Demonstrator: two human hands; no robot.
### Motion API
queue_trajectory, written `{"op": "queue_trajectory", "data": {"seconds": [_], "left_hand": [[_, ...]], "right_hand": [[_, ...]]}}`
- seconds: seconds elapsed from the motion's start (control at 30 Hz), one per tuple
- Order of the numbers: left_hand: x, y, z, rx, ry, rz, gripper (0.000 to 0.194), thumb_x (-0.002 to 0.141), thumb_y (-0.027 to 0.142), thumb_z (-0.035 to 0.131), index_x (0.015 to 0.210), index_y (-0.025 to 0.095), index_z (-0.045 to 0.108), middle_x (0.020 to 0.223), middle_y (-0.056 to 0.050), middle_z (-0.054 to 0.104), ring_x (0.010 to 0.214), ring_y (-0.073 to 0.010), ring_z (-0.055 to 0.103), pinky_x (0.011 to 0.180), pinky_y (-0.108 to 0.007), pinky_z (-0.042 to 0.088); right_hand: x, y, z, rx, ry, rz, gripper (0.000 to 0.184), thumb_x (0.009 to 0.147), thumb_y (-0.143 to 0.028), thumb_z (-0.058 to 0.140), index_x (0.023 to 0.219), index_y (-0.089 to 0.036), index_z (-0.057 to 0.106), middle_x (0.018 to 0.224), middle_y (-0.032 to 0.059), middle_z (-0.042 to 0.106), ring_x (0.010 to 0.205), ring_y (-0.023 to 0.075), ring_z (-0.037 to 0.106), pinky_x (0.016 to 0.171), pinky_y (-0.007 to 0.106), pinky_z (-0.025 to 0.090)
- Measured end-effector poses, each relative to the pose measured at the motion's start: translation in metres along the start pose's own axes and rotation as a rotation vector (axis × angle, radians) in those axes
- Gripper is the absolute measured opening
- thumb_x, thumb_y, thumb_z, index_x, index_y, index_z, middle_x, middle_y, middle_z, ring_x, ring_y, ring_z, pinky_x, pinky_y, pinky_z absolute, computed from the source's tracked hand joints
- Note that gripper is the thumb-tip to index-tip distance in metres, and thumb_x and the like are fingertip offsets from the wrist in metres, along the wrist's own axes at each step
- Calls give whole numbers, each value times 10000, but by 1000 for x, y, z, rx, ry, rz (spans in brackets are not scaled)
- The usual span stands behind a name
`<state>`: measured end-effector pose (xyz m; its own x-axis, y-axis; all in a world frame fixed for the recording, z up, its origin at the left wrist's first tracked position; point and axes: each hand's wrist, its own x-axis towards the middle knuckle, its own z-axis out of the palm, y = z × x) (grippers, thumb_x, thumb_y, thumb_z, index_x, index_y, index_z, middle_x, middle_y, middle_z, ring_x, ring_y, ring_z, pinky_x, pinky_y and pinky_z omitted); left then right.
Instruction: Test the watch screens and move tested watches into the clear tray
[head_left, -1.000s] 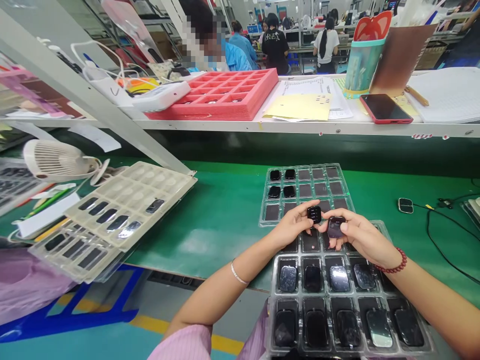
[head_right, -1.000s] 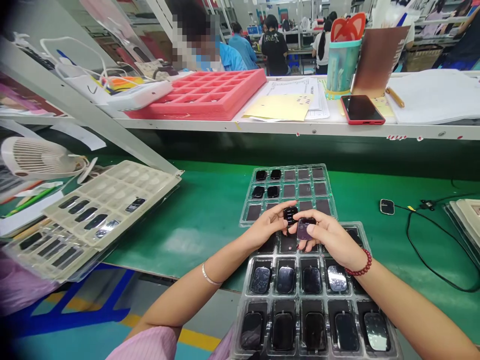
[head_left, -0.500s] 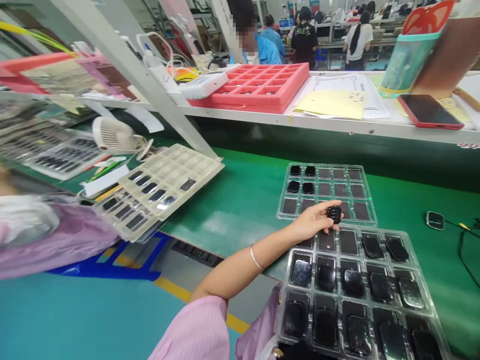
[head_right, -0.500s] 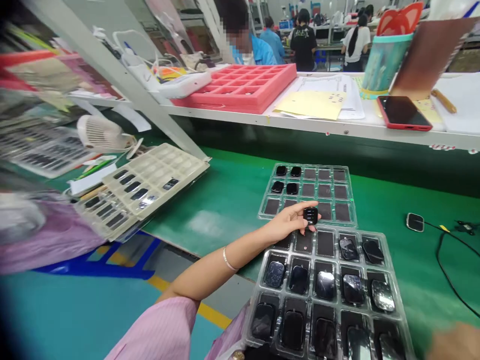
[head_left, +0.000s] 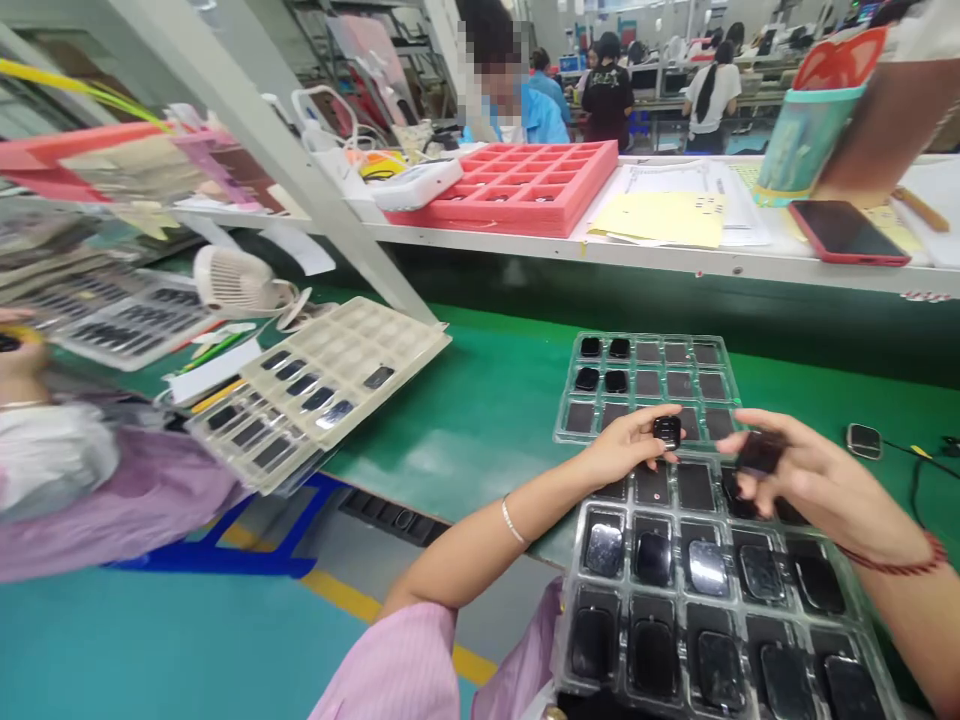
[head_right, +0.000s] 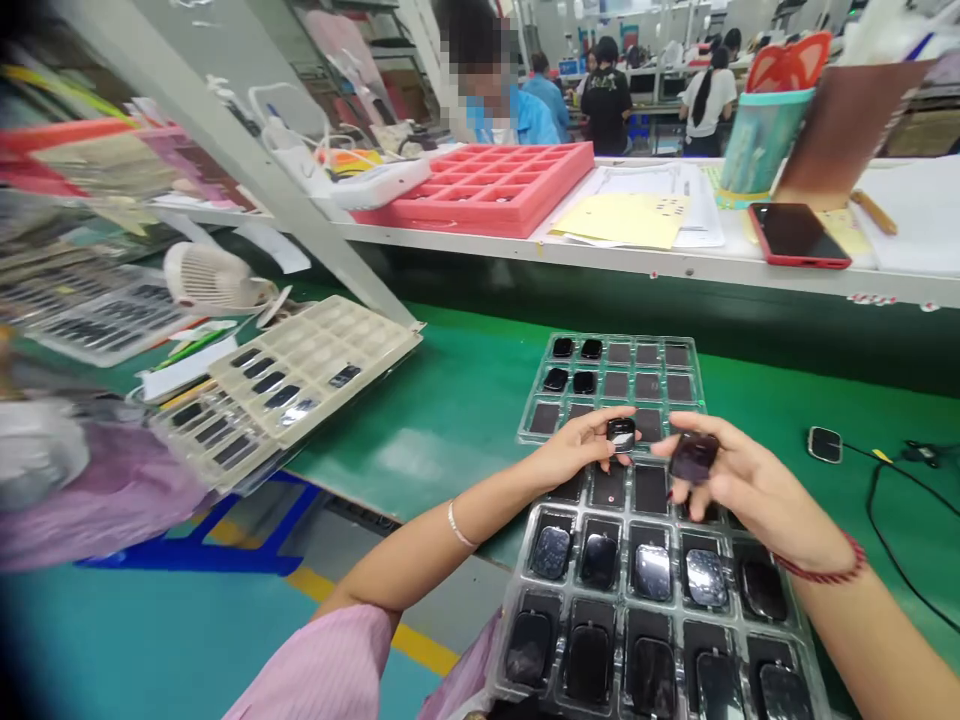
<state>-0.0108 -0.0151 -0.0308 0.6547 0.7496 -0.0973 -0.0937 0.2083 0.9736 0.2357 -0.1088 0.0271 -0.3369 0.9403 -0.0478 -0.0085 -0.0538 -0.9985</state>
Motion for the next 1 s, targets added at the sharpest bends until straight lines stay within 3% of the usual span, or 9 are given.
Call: {"op": "queue_trajectory", "data": {"seconds": [0.07, 0.17, 0.33, 0.5, 0.8, 1.0], "left_hand": [[0, 1, 0, 21, 9, -6, 577, 815, 213, 625, 1378, 215, 500, 1241, -144, 644, 847, -195, 703, 643, -268, 489], [0, 2, 0, 43, 3, 2, 552, 828, 240, 624, 1368, 220, 509, 1228, -127, 651, 857, -193, 701, 649, -259, 498], [1, -1, -1, 46, -17, 36, 542, 848, 296, 628, 1373, 228, 508, 1291, -127, 628, 874, -184, 695, 665, -255, 510], [2, -4, -2, 47, -38, 25, 607, 833, 370, 668, 1397, 230, 493, 1268, -135, 640, 851, -182, 690, 643, -245, 493], [2, -6, -2, 28, -33, 25, 603, 789, 385, 721, 1332, 212, 521, 1192, -123, 642, 687, -107, 652, 601, -225, 474], [2, -5, 0, -4, -8, -3, 665, 776, 378, 737, 1369, 206, 487, 1234, -143, 615, 793, -152, 687, 682, -259, 509]], "right_hand": [[24, 11, 3, 52, 97, 47, 365, 902, -425, 626, 1202, -219, 596, 1097, 122, 690, 648, 161, 646, 552, 305, 563], [39, 27, 4, 53, 125, 78, 263, 918, -333, 598, 1142, -195, 611, 995, 92, 714, 590, 129, 632, 546, 281, 559], [36, 40, 4, 32, 60, 43, 367, 899, -226, 565, 1267, -221, 562, 1098, 86, 695, 722, 153, 688, 633, 306, 596], [38, 43, 4, 3, 66, 44, 392, 886, -191, 551, 1276, -231, 550, 1095, 76, 697, 715, 147, 692, 641, 315, 599], [37, 44, 4, -24, 63, 18, 372, 875, -165, 554, 1244, -212, 545, 1075, 77, 715, 685, 136, 688, 645, 311, 598], [36, 44, 5, -33, 55, 7, 370, 870, -148, 568, 1234, -213, 554, 1075, 74, 711, 686, 133, 684, 634, 297, 590]]}}
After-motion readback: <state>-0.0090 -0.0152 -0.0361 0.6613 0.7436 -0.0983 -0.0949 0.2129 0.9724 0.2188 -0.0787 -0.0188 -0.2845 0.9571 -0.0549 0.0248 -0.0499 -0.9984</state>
